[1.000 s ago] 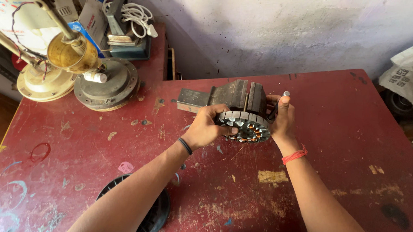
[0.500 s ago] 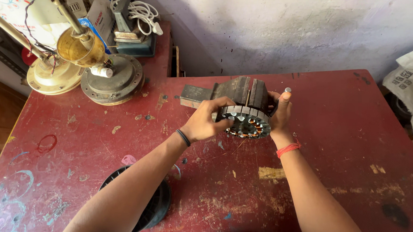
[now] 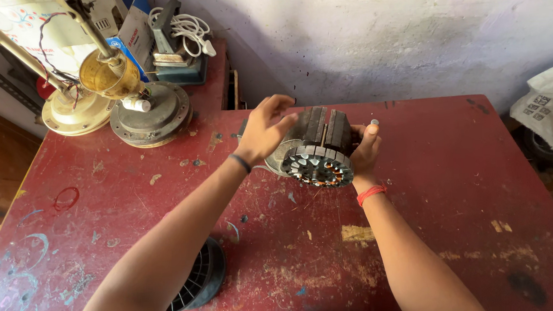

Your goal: The person winds copper wire into the slots of a motor armature held in a bench vise. They repeatedly insert and adjust the wire by hand, occasionally rotating the armature to access different slots.

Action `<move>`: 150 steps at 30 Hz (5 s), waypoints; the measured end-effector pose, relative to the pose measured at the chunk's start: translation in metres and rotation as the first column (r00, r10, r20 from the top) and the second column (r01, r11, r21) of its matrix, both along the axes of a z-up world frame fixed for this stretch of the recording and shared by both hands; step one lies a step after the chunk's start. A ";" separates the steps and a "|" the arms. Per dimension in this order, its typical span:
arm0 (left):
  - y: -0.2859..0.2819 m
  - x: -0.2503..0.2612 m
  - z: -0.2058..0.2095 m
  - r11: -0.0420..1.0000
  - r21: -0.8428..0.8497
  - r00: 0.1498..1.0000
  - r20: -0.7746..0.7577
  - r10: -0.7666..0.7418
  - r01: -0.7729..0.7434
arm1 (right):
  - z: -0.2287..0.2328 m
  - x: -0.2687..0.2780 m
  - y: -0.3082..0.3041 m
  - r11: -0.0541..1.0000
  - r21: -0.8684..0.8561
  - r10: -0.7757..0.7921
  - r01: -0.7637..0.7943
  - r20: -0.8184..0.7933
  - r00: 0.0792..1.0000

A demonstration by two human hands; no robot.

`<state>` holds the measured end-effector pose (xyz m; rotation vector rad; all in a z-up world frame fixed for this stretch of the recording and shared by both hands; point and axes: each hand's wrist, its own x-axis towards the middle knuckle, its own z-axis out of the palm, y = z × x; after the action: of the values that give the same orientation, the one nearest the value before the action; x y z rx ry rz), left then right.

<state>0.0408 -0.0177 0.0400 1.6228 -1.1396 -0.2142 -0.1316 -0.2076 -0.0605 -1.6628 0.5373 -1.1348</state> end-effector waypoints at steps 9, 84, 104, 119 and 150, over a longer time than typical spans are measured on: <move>-0.057 0.003 -0.021 0.938 0.346 0.998 -0.056 -0.010 0.029 | 0.004 0.004 0.000 1.000 0.010 -0.020 0.020 0.003 1.000; 0.018 -0.082 0.011 0.960 0.079 0.910 0.308 -0.279 0.268 | 0.008 -0.008 0.001 0.967 0.138 0.217 -0.216 0.004 0.976; 0.022 -0.073 0.008 0.949 -0.021 0.884 0.370 -0.285 0.315 | -0.002 -0.004 -0.006 0.972 0.154 0.178 -0.177 0.008 0.984; 0.028 -0.057 0.004 0.960 -0.125 0.933 0.294 -0.207 0.252 | 0.055 -0.012 -0.002 0.966 -0.049 0.251 -0.255 -0.081 0.965; -0.053 -0.039 -0.006 0.964 0.255 0.993 0.110 0.044 -0.071 | 0.065 0.001 -0.008 0.915 0.319 0.286 -0.245 -0.087 0.954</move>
<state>0.0016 -0.0710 0.0342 1.9145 -1.1782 -0.2516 -0.1304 -0.2152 0.0041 -1.4923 0.5216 -0.7058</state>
